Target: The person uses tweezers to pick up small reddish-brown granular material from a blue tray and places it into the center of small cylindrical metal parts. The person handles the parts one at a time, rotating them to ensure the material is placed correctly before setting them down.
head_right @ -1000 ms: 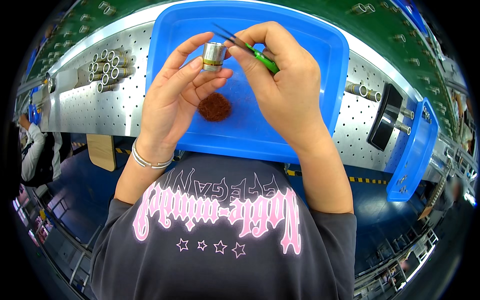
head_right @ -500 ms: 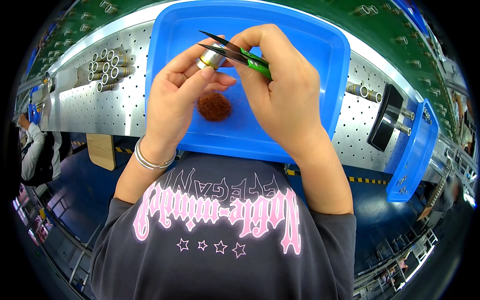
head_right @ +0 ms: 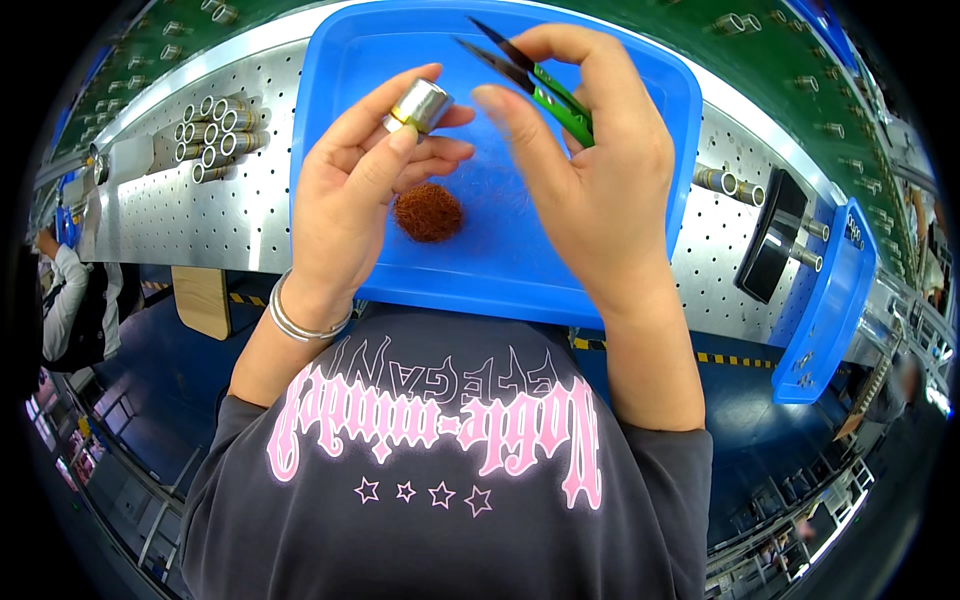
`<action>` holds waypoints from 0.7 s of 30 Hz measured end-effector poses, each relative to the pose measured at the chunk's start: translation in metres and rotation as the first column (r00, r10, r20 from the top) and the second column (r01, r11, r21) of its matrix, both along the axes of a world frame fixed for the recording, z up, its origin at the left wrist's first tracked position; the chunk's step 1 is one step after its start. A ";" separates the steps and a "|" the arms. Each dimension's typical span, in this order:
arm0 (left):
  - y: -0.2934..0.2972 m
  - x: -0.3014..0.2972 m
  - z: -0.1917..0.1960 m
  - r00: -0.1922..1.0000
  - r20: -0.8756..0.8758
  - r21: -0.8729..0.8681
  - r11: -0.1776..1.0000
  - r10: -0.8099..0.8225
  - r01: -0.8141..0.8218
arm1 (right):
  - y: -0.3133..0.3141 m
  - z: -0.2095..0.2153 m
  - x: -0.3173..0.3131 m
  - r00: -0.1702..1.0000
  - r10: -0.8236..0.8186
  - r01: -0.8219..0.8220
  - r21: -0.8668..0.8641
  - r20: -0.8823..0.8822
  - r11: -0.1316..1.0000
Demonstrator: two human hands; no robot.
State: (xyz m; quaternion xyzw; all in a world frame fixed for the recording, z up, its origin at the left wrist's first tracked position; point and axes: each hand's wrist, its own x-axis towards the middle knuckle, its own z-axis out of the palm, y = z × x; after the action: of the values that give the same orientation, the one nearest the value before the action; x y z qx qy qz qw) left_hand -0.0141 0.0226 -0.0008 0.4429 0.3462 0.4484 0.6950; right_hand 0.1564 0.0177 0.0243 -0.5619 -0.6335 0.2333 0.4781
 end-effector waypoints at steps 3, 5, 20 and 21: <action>0.001 0.001 -0.003 0.997 0.068 -0.033 0.999 0.039 -0.037 | -0.002 -0.002 0.005 0.992 0.127 -0.125 0.094 -0.011 0.988; 0.001 0.001 -0.003 0.993 0.093 -0.050 0.997 0.066 -0.062 | -0.004 -0.001 0.003 0.984 0.180 -0.181 0.067 0.008 0.981; 0.001 0.002 0.001 0.988 0.145 -0.038 0.998 0.059 -0.054 | -0.004 -0.006 -0.004 0.993 0.121 -0.120 -0.057 0.014 0.991; 0.001 0.002 0.001 0.988 0.140 -0.036 0.998 0.059 -0.054 | -0.004 -0.006 -0.004 0.993 0.122 -0.121 -0.053 0.009 0.991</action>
State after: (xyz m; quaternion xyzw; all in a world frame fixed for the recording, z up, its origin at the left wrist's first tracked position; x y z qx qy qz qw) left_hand -0.0123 0.0231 0.0005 0.3886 0.3157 0.4925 0.7119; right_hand 0.1529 0.0134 0.0182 -0.5361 -0.6630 0.2749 0.4442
